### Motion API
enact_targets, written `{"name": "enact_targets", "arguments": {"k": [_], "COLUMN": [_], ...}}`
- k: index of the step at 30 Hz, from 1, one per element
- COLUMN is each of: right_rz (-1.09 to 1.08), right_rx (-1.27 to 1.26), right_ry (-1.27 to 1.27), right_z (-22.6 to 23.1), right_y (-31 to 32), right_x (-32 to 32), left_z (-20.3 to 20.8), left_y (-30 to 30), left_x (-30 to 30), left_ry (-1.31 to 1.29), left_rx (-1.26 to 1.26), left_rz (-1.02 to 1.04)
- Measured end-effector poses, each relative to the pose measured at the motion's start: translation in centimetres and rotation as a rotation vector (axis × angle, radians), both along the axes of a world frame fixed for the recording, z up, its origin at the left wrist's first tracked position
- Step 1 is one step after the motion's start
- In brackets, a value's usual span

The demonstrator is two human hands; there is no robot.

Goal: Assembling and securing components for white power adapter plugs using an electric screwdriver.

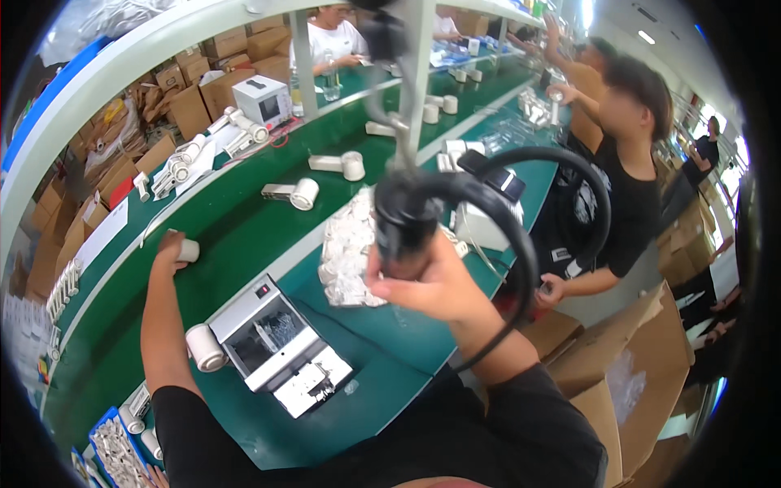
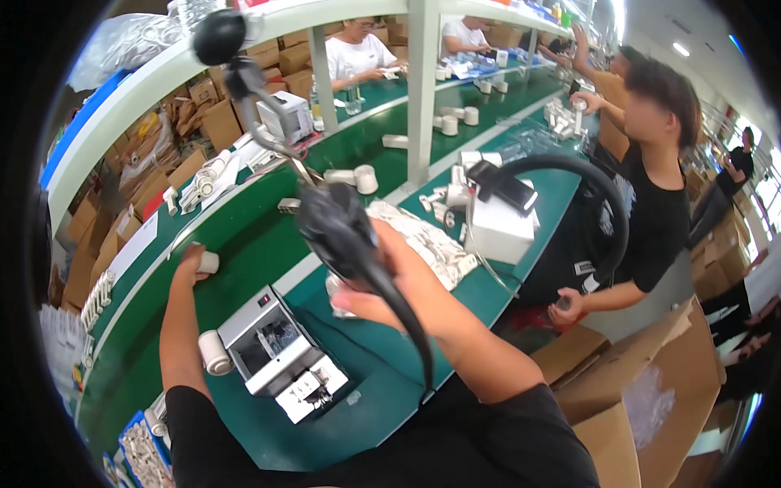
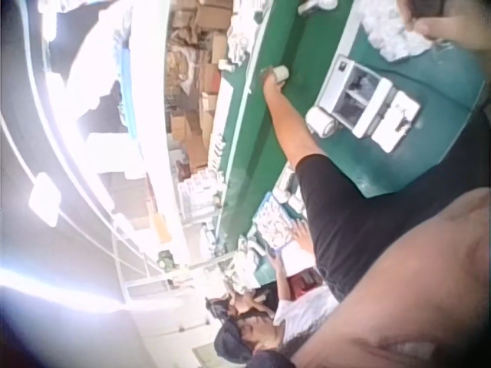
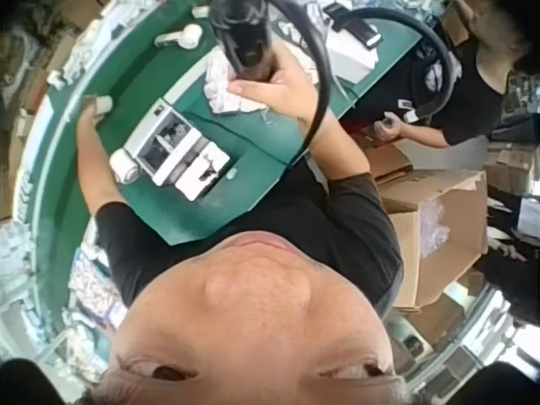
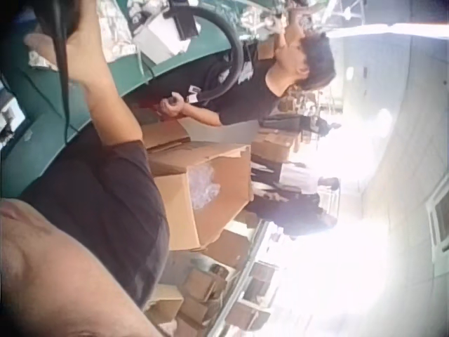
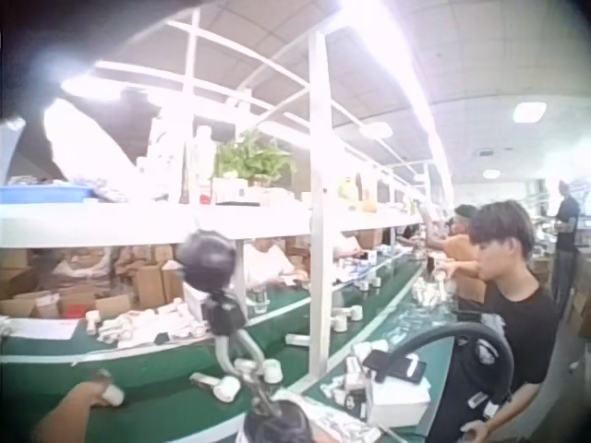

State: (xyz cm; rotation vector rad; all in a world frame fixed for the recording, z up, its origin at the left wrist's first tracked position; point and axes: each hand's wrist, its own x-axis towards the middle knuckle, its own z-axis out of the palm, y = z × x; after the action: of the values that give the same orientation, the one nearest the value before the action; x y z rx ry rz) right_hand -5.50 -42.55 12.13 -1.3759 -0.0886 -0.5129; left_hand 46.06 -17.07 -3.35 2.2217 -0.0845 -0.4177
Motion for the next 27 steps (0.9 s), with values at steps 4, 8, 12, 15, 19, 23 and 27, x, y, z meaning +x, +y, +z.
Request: {"name": "enact_targets", "arguments": {"k": [4,8,12,15,19,23,27], "right_rz": [-0.162,0.018,-0.441,-0.332,-0.116,-0.018,0.06], "right_rx": [-0.213,-0.115,-0.57,-1.219,-1.315,-1.362,-1.375], "right_ry": [0.006,-0.162,0.206,0.362,0.596,0.549,0.531], "right_z": [-2.2,-6.0,-7.3,-12.6,-14.5,-14.7,-13.5], "right_y": [-1.3,-3.9,-5.1,-8.7,-9.4,-9.1,-7.9], "right_x": [0.6,1.9,2.5,3.4,4.5,4.4,4.3], "left_z": [1.8,7.4,9.9,10.6,9.9,5.2,1.5], "left_y": [3.0,6.7,11.0,12.3,11.3,10.2,8.4], "left_x": [-3.8,-14.2,-21.2,-27.1,-38.5,-46.3,-50.6], "left_ry": [0.124,-0.18,-0.208,-0.247,-0.523,-0.449,-0.229], "left_rx": [-0.542,-0.942,-1.165,-1.261,-0.949,-0.936,-1.175], "left_rz": [0.019,0.275,0.137,0.24,0.294,0.144,0.234]}}
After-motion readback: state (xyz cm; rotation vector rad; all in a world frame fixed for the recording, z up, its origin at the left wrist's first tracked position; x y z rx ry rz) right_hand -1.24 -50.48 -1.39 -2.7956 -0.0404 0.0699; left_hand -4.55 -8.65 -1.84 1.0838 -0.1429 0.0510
